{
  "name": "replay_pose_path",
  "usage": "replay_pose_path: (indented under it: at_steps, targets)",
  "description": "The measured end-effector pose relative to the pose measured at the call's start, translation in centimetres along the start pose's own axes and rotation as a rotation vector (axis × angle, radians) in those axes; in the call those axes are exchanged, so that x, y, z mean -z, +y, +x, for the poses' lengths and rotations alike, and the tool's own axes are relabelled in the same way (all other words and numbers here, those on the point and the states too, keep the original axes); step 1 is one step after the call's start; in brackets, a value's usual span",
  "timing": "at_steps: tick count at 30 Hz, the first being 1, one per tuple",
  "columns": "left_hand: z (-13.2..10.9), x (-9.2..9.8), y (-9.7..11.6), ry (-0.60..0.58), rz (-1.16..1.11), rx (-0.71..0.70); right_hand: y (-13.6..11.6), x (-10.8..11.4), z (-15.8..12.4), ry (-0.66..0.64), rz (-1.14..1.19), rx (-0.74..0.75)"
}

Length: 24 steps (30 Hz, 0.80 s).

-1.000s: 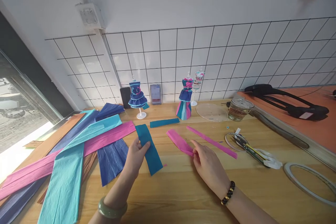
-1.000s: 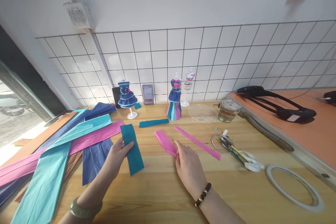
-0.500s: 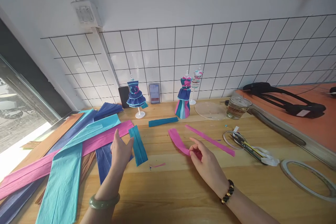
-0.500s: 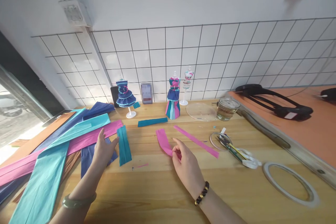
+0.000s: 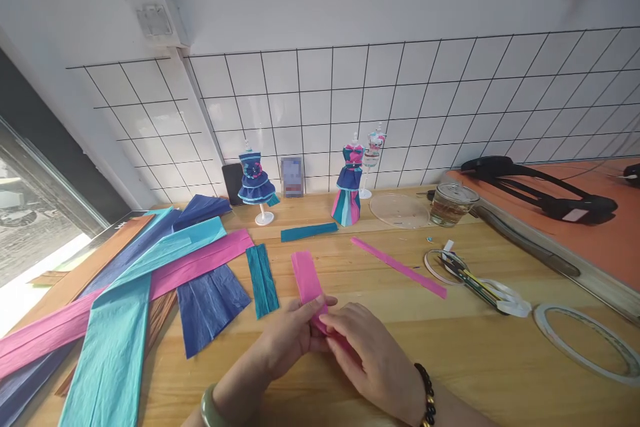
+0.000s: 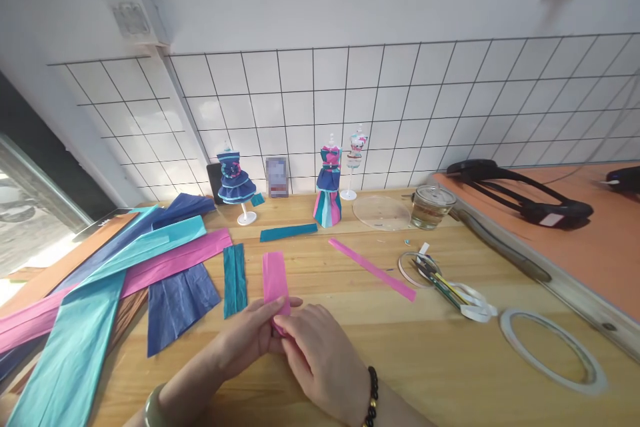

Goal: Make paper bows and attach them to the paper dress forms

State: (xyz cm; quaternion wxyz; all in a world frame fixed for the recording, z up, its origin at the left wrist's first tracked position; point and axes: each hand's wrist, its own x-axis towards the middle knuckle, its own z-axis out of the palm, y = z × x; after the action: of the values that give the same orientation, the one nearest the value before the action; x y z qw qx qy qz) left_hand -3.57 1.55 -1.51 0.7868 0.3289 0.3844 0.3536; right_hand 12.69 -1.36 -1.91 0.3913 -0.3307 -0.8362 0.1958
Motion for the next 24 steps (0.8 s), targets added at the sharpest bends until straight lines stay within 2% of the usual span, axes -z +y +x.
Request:
replay_pose_path:
  at_steps: [2, 7, 9, 14, 17, 21, 24]
  targets:
    - [0.1, 0.5, 0.2, 0.019, -0.058, -0.045, -0.4, 0.4, 0.1, -0.016, 0.059, -0.015]
    - [0.3, 1.5, 1.1, 0.045, -0.174, -0.084, 0.6, 0.6, 0.4, 0.159, 0.208, -0.266]
    - [0.3, 1.5, 1.0, 0.046, -0.189, -0.078, 1.2, 0.3, 0.4, 0.145, 0.184, -0.296]
    - [0.1, 1.4, 0.6, 0.042, -0.141, -0.089, 1.4, -0.2, 0.2, 0.018, 0.114, -0.176]
    - [0.1, 1.2, 0.7, 0.079, -0.087, -0.073, 1.0, 0.0, 0.0, -0.059, 0.096, -0.095]
    - [0.2, 1.0, 0.9, 0.175, -0.063, -0.091, 0.5, 0.2, 0.1, -0.129, 0.129, -0.069]
    - [0.3, 1.0, 0.8, 0.173, -0.09, -0.144, 0.4, 0.1, 0.1, -0.13, 0.115, -0.065]
